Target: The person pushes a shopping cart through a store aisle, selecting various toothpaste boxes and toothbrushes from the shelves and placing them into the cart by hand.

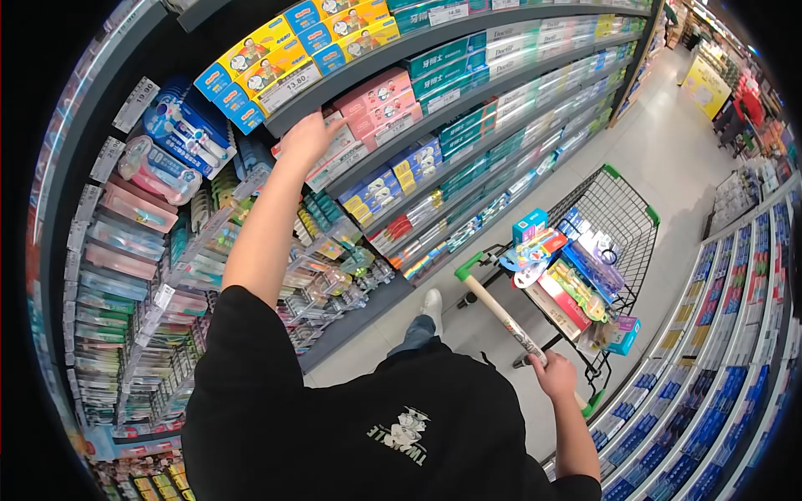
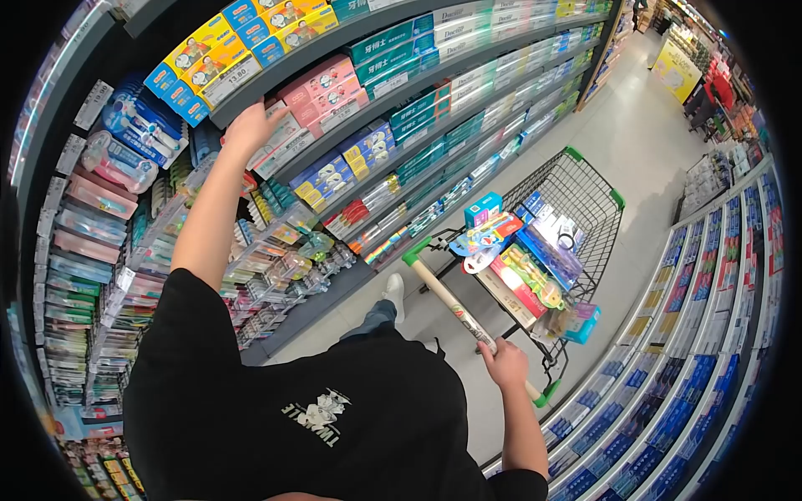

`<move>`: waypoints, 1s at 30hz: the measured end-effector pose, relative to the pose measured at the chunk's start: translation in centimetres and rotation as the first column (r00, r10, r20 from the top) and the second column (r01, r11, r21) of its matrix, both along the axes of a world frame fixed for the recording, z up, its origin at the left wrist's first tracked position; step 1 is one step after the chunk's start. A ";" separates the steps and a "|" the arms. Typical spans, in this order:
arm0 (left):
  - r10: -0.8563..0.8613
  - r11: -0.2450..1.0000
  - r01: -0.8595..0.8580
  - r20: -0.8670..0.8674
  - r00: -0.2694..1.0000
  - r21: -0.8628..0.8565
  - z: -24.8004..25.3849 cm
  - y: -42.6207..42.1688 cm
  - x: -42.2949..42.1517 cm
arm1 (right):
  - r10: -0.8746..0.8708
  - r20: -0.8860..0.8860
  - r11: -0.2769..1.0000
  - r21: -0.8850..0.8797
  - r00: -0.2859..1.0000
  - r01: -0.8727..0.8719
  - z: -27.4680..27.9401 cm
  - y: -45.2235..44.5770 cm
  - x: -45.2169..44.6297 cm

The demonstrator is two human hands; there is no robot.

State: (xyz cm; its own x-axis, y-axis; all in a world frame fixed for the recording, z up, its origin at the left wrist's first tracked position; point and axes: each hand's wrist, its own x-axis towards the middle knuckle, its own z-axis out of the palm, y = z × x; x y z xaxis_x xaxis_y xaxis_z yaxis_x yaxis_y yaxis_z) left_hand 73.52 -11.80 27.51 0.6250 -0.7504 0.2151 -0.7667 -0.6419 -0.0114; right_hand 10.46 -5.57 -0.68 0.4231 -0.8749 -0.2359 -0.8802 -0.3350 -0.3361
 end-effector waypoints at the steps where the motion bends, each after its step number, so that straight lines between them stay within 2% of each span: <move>1: 0.022 1.000 -0.022 -0.020 1.000 0.018 -0.2 0.6 0.7 | -0.002 0.002 1.000 0.002 1.000 0.002 0.1 0.1 0.0; 4: -0.040 0.999 0.040 -0.018 0.999 0.008 -1.3 0.9 2.7 | -0.015 -0.008 1.000 0.023 1.000 0.015 0.5 0.0 0.2; 10: -0.025 1.000 0.026 -0.076 0.997 0.006 -0.9 0.5 2.1 | -0.023 -0.012 0.999 0.034 1.000 0.024 0.5 0.1 0.1; 13: -0.017 0.998 0.021 0.063 0.998 -0.052 -0.9 0.1 -0.5 | 0.001 -0.003 1.000 0.004 1.000 -0.001 0.1 0.1 -0.1; 16: -0.187 0.966 0.208 0.143 0.972 -0.153 -1.8 -1.7 -2.7 | -0.001 0.003 1.000 0.009 1.000 0.001 -0.1 0.1 -0.2; 20: -0.328 0.853 0.444 0.378 0.866 -0.275 -4.2 -8.1 -3.8 | -0.002 -0.007 1.000 0.018 1.000 0.002 0.0 0.2 -0.2; 23: -0.329 0.891 0.388 0.253 0.910 -0.235 -3.1 -12.7 -5.0 | -0.017 -0.005 0.999 0.027 1.000 0.017 0.5 0.3 0.0; 24: -0.304 0.931 0.329 0.161 0.939 -0.159 -2.0 -13.9 -5.6 | -0.022 0.000 0.999 0.025 1.000 0.022 0.4 0.3 0.0; 28: -0.244 0.965 0.249 0.062 0.968 -0.079 -0.8 -18.3 -6.0 | -0.028 -0.022 0.998 0.056 0.999 0.029 0.4 0.1 -0.1; 30: -0.245 0.963 0.250 0.067 0.967 -0.102 -1.4 -20.0 -5.2 | -0.032 -0.015 0.998 0.060 0.999 0.033 0.0 0.0 -0.3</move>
State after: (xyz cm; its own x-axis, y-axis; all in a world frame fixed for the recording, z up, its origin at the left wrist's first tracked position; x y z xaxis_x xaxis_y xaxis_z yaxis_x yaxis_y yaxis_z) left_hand 68.30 -31.81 26.10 0.4081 -0.8506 0.3317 -0.9020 -0.4318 0.0023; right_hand 10.18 -5.55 -0.71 0.3911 -0.8718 -0.2948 -0.8951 -0.2859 -0.3421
